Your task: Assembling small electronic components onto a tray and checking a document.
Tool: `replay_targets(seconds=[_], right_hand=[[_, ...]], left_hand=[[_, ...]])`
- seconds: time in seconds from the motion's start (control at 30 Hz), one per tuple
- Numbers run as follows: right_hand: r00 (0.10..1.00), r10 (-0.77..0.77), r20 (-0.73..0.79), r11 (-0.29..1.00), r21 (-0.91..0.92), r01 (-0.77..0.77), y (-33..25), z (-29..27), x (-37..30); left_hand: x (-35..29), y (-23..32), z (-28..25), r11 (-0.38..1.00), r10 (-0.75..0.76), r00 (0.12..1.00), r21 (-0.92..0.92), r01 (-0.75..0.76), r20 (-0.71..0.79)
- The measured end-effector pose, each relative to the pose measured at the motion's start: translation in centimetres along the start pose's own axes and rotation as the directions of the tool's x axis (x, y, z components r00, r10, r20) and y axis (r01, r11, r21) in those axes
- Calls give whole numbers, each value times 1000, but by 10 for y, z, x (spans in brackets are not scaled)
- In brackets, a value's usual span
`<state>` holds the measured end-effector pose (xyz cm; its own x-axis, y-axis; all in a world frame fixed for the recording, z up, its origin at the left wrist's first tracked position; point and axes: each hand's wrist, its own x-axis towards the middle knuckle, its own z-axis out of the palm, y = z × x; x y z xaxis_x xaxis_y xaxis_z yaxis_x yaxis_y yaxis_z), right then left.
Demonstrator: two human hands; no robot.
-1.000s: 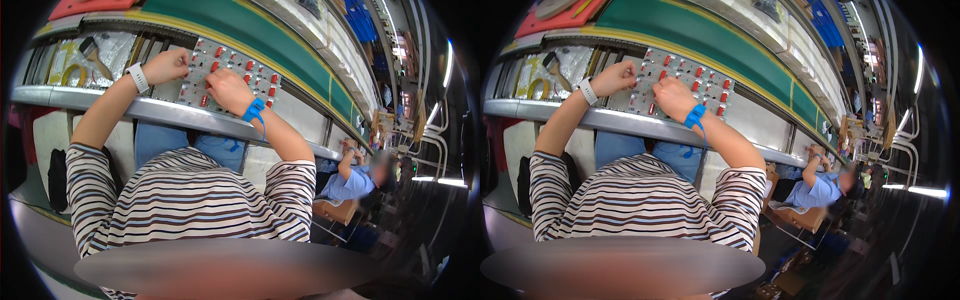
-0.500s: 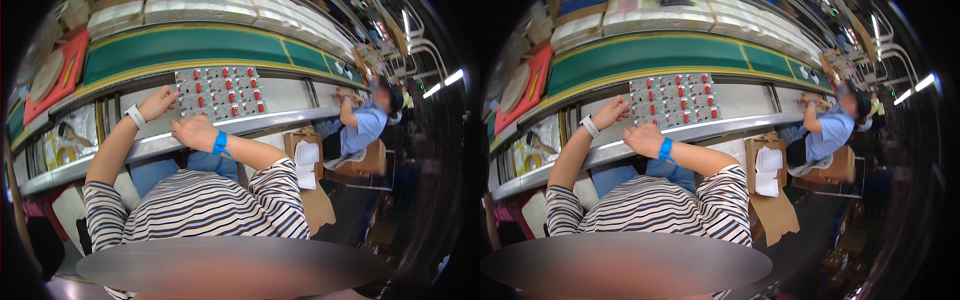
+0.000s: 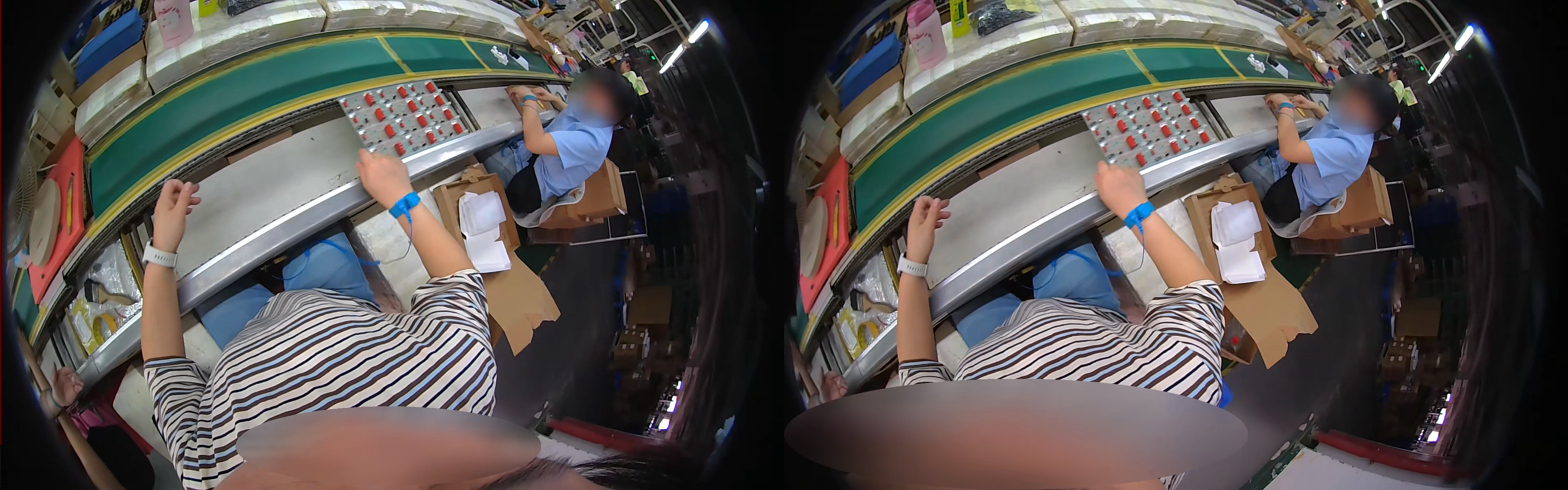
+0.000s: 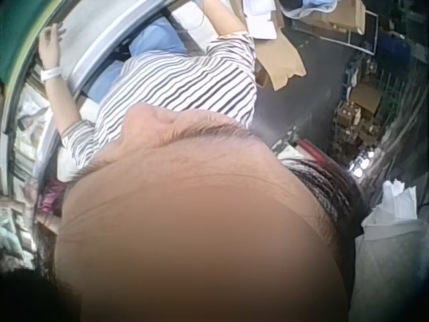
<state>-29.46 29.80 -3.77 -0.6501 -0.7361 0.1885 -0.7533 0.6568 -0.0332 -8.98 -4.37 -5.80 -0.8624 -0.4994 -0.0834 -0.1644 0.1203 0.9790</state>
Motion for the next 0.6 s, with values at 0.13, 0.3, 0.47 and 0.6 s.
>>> replay_targets(seconds=[0.13, 0.3, 0.47, 0.6], right_hand=[[998, 59, 24, 996, 63, -61, 4, 8, 12], [986, -139, -87, 948, 277, 158, -37, 10, 14], [947, -257, -193, 890, 335, 310, -69, 15, 22], [948, -282, -149, 882, 348, 317, -85, 12, 29]], left_hand=[[-35, 6, -39, 998, 56, 993, 25, -53, -107], [-78, 10, -84, 997, 65, 943, -20, -76, -326], [-140, -31, -189, 783, -93, 731, -503, -365, -676], [-211, -59, -257, 966, -91, 150, -124, -228, -984]])
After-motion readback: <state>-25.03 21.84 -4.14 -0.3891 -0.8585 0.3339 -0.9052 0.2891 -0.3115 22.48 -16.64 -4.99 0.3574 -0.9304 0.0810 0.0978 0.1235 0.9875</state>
